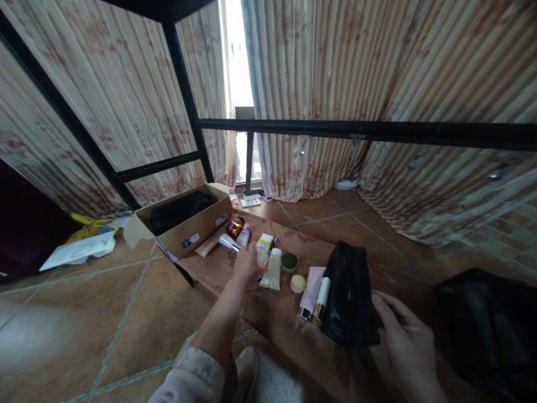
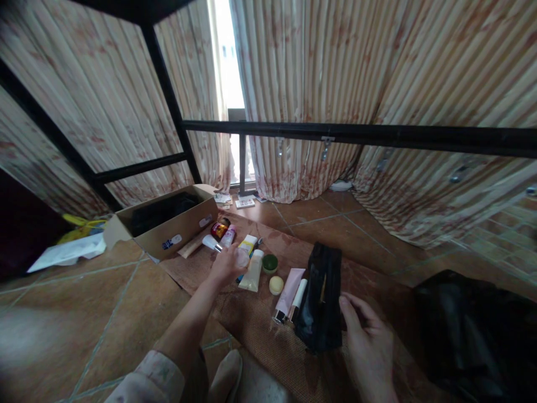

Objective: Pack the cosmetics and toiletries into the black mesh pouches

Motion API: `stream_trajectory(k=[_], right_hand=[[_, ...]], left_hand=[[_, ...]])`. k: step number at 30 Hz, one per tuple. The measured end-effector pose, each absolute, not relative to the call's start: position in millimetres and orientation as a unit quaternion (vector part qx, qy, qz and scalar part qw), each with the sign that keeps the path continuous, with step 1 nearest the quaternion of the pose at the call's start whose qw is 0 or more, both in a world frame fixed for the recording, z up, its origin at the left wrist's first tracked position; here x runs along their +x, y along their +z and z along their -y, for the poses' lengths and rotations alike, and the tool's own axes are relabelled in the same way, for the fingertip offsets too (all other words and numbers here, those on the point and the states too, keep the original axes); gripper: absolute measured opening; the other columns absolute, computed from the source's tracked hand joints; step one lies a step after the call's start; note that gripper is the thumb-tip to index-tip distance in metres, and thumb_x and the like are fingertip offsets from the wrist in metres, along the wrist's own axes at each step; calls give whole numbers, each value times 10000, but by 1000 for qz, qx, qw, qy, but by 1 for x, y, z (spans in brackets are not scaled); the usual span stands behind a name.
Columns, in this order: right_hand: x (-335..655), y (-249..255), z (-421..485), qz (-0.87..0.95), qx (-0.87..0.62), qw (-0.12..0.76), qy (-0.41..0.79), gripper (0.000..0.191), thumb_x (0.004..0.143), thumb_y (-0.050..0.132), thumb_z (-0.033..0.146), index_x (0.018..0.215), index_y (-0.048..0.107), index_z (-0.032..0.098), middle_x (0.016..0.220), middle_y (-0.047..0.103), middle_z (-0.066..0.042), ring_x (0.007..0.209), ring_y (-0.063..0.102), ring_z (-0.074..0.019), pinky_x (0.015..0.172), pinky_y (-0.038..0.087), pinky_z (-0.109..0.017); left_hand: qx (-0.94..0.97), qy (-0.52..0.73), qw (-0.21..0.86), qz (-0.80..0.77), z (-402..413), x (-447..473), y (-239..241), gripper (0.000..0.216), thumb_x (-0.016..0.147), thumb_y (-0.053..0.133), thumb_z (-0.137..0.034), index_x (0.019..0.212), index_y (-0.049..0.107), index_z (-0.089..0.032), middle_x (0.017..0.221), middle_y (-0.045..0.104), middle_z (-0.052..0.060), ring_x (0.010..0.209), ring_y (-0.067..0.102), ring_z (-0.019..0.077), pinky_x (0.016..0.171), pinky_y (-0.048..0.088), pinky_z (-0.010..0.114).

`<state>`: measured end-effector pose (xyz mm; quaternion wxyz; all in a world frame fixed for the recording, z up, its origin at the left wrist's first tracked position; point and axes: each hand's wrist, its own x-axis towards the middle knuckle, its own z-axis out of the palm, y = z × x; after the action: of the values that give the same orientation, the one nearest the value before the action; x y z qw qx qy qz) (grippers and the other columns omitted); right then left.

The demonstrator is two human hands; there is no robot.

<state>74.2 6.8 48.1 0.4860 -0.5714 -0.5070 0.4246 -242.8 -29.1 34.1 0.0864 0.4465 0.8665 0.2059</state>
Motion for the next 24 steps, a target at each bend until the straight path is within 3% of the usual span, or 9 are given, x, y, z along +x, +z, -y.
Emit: stream_trajectory(k=[4, 9, 13, 17, 24], right_hand=[[75, 46, -8, 512, -567, 494, 415, 432, 675, 710, 520, 903, 734, 154, 906, 742, -87, 814, 681, -247, 632, 533, -271], [74, 46, -8, 513, -568, 495, 412, 430, 676, 701, 523, 899, 734, 156, 893, 741, -87, 809, 681, -249, 634, 530, -279], [74, 44, -8, 515, -571, 501, 397, 432, 683, 692, 523, 905, 735, 154, 918, 740, -91, 836, 678, -250, 687, 532, -291], [74, 47, -7, 506, -594, 488, 391, 450, 658, 694, 532, 914, 736, 164, 939, 741, -82, 846, 680, -249, 682, 528, -277], [70, 62, -2, 510, -625, 456, 376, 429, 632, 664, 530, 847, 735, 166, 870, 744, -76, 816, 680, -260, 643, 522, -279]], left_hand=[[440, 214, 121, -864, 27, -249, 30, 959, 570, 765, -334, 1414, 349, -146, 1347, 493, 170, 1269, 461, 306, 1016, 375, 347], [424, 249, 169, -854, 29, -256, 36, 981, 511, 816, -325, 1378, 404, -124, 1354, 506, 182, 1248, 487, 312, 990, 400, 341], [405, 318, 180, -838, 31, -260, 45, 791, 613, 762, -367, 1313, 486, -126, 1240, 606, 150, 1110, 590, 267, 902, 447, 309], [309, 343, 112, -880, 34, -272, 53, 522, 763, 615, -372, 1228, 559, -141, 1156, 657, 143, 1043, 622, 276, 869, 452, 346], [154, 357, 17, -921, 43, -305, 50, 399, 765, 522, -227, 1151, 581, -148, 1095, 659, 175, 1033, 613, 329, 829, 468, 414]])
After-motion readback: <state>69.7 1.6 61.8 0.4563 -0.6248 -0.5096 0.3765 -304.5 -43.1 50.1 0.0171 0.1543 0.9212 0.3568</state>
